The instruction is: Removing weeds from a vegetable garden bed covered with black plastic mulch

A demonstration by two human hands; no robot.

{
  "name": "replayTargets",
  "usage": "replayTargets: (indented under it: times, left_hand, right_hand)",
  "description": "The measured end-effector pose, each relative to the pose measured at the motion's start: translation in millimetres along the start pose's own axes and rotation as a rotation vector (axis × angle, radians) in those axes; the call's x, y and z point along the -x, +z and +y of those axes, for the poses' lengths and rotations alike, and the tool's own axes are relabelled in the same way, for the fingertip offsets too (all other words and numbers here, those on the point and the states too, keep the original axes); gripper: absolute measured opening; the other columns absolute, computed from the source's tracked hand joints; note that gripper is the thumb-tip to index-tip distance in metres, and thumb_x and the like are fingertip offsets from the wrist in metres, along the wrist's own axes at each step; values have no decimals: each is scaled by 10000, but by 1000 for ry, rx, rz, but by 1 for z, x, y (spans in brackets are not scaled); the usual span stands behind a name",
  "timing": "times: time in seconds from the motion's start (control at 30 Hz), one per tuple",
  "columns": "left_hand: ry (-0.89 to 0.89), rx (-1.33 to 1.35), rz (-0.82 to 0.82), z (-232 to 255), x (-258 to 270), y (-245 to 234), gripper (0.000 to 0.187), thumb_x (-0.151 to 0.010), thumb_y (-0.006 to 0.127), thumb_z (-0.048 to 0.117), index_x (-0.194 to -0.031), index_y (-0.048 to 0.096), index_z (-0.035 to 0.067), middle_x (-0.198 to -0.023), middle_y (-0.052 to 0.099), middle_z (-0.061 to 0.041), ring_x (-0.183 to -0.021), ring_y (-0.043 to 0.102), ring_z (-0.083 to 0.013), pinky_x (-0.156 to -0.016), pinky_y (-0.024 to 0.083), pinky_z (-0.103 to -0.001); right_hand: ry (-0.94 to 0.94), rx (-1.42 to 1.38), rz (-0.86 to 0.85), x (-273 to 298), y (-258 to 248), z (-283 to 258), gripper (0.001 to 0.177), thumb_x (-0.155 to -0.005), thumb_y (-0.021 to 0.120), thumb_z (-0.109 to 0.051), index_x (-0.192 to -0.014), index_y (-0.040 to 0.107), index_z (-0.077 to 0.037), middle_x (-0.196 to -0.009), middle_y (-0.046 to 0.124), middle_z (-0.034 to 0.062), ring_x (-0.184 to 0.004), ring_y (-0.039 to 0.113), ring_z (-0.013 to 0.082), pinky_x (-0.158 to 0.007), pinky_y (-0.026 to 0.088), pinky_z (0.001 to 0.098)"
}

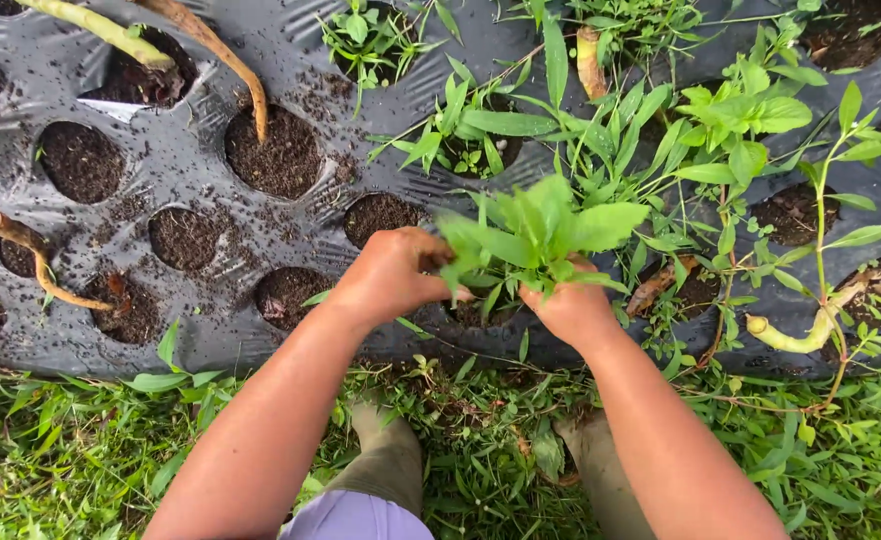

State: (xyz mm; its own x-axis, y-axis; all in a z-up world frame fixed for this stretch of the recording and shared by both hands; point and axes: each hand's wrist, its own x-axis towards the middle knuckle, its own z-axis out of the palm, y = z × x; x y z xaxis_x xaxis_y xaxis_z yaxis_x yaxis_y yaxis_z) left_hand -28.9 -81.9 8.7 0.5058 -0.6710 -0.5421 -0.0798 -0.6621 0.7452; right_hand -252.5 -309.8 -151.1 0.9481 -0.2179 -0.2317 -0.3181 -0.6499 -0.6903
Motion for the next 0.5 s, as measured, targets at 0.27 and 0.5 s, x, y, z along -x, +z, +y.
replayTargets:
  times: [0.27,0.5]
  left_hand:
    - [-76,-166,-130,-77,-1,20,292,-783,792,269,-1047,817,149,-893,759,-74,-930,758,-312,-888,608,-411]
    - [-15,-357,-132,-70,-18,6,272,-726,660,76,-955,796,132,-857,733,-131,-902,743,-370,-839,628,-450]
  right_hand:
    - [33,341,-423,-11,5,-103,536,-651,801,-339,-1154,654,-227,-1154,595,75,-706,755,360,-632,629,489]
    - [-290,582,-91,-2,60,-74,194,-826,654,-271,-1013,676,-321,-1005,560,-38,-600,687,239,-438,482,447]
